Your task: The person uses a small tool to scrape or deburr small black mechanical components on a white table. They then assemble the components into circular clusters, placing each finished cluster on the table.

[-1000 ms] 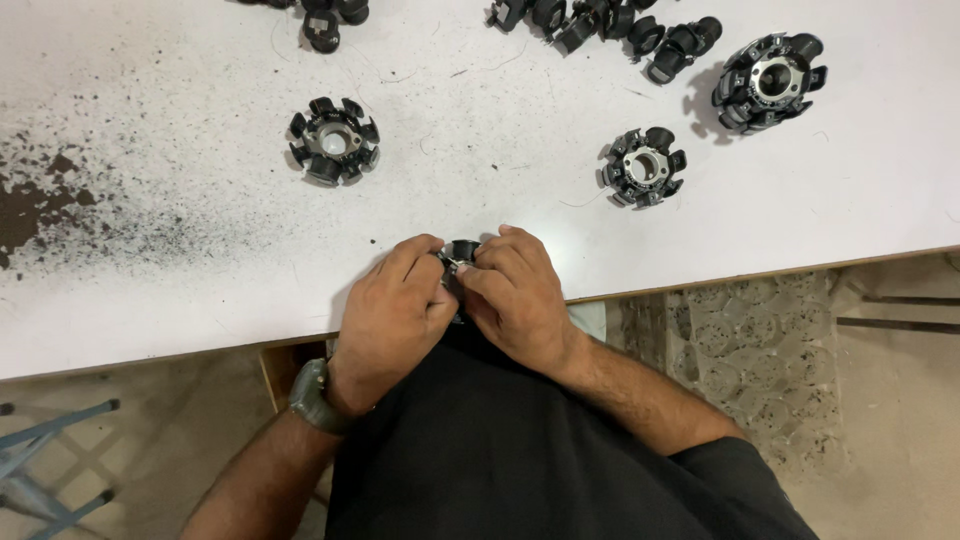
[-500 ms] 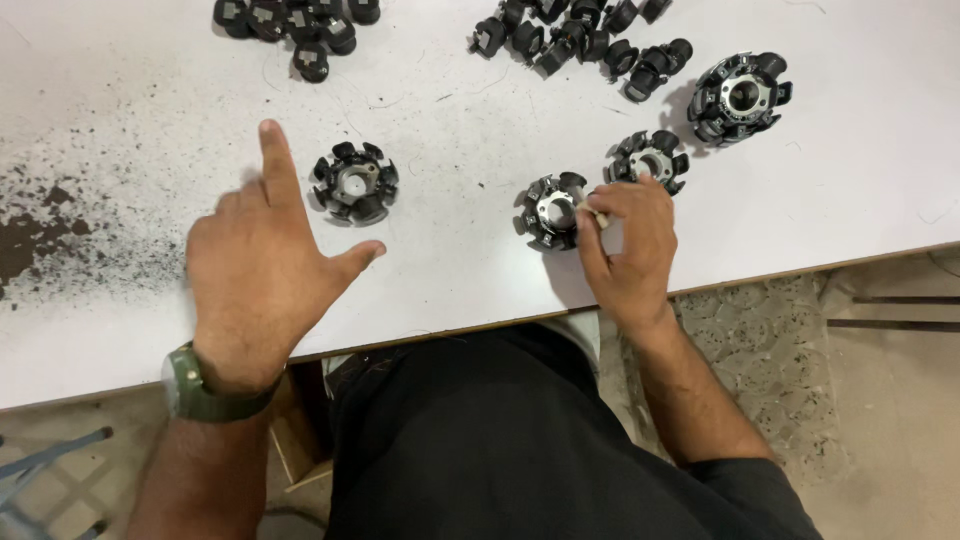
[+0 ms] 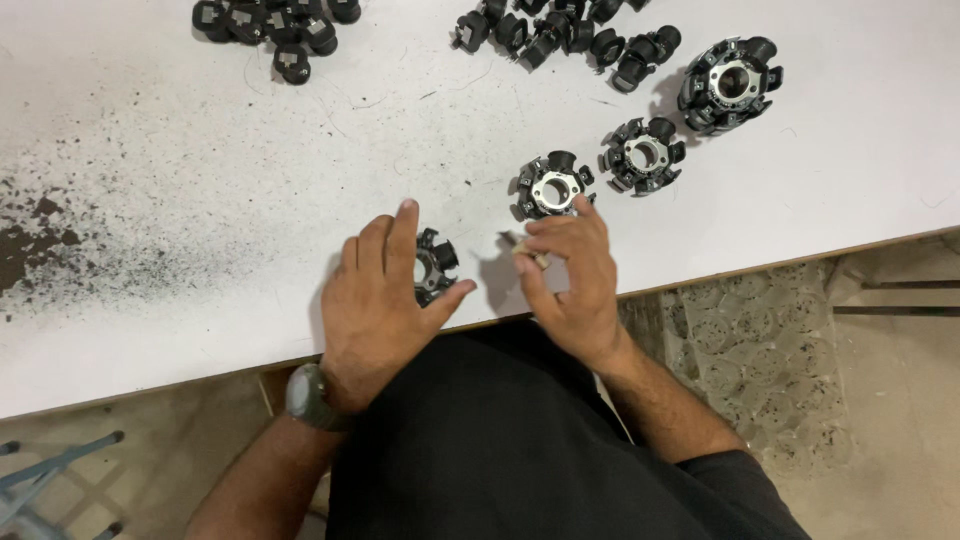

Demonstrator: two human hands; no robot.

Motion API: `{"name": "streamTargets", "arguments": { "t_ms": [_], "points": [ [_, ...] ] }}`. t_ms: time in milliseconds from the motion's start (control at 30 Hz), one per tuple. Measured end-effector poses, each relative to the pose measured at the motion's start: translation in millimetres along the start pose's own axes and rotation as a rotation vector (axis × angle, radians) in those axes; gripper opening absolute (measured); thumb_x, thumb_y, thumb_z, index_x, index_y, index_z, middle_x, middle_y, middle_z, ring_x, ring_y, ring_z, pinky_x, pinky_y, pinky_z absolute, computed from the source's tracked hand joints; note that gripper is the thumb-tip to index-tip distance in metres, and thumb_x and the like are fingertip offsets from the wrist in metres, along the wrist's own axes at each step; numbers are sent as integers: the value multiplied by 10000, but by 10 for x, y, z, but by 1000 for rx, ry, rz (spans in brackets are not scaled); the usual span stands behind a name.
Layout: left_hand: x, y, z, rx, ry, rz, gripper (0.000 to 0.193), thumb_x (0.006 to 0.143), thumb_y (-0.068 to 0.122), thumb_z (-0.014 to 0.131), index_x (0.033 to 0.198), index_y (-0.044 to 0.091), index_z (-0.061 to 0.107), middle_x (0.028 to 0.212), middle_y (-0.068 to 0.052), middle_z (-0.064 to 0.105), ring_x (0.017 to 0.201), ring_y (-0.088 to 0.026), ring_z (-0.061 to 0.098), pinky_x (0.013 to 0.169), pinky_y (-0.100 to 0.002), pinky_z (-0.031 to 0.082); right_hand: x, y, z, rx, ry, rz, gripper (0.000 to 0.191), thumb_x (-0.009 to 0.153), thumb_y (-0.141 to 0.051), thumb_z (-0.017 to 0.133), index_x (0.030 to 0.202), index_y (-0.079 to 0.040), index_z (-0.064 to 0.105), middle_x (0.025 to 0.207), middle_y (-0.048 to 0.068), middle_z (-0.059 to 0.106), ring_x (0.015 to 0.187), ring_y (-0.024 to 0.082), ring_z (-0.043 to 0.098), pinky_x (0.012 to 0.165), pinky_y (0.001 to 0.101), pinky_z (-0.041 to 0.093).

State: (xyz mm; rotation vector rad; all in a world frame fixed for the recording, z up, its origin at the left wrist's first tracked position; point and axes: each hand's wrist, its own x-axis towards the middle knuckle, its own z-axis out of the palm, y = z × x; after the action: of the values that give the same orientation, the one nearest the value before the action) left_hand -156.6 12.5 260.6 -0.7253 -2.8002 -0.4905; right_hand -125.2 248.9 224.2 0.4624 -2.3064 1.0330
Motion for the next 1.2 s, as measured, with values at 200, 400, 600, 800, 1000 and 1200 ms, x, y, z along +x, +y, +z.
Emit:
{"name": "streamTargets", "arguments": {
  "t_ms": [200, 400, 600, 800, 1000, 1200],
  "points": [
    [-150, 143, -242, -18, 235, 188, 671, 781, 315, 837, 1344, 61, 574, 1407, -269, 513, 1240, -395, 565, 978, -492, 495, -45, -317, 197, 69, -137, 30, 201, 907, -42, 745, 1080, -72, 647, 1071, 73, 692, 1123, 248, 669, 1238, 542, 335],
    [-18, 22, -259, -211, -61, 191, 285, 828, 150, 789, 1075, 50, 687, 1372, -173, 568, 1221, -336, 595, 940, -464, 503, 63, -418, 236, -5, -156, 30, 243, 875, -21, 762, 1086, -68, 650, 1051, 69, 680, 1089, 264, 649, 1222, 520, 325],
    [-103, 33, -96, -290, 57, 45, 184, 858, 127, 786, 1011, 48, 722, 1268, -105, 670, 1116, -286, 645, 906, -420, 537, 82, -375, 230, 2, -159, 15, 242, 905, -21, 769, 1109, -73, 649, 1039, 59, 675, 1064, 254, 648, 1218, 507, 337],
    [-197, 35, 25, -356, 146, -12, 154, 857, 95, 777, 1001, 59, 737, 1233, -85, 685, 1091, -268, 654, 896, -408, 541, -18, -398, 242, 47, -142, -12, 243, 886, -36, 781, 1077, -79, 638, 1024, 61, 681, 1089, 250, 657, 1240, 536, 324],
    [-233, 37, 77, -443, 219, -67, 169, 840, 50, 778, 1000, 63, 727, 1251, -87, 679, 1103, -271, 648, 916, -410, 537, -32, -410, 283, -26, -159, -47, 270, 865, -47, 802, 1088, -79, 652, 1012, 75, 678, 1078, 257, 651, 1221, 553, 333],
    [-216, 42, 89, -435, 218, -58, 156, 797, 36, 777, 939, 70, 724, 1232, -94, 668, 1115, -276, 626, 919, -415, 519, 53, -472, 248, -51, -194, -31, 270, 863, -60, 814, 1085, -76, 662, 975, 68, 659, 1000, 254, 637, 1195, 531, 386]
  ]
}}
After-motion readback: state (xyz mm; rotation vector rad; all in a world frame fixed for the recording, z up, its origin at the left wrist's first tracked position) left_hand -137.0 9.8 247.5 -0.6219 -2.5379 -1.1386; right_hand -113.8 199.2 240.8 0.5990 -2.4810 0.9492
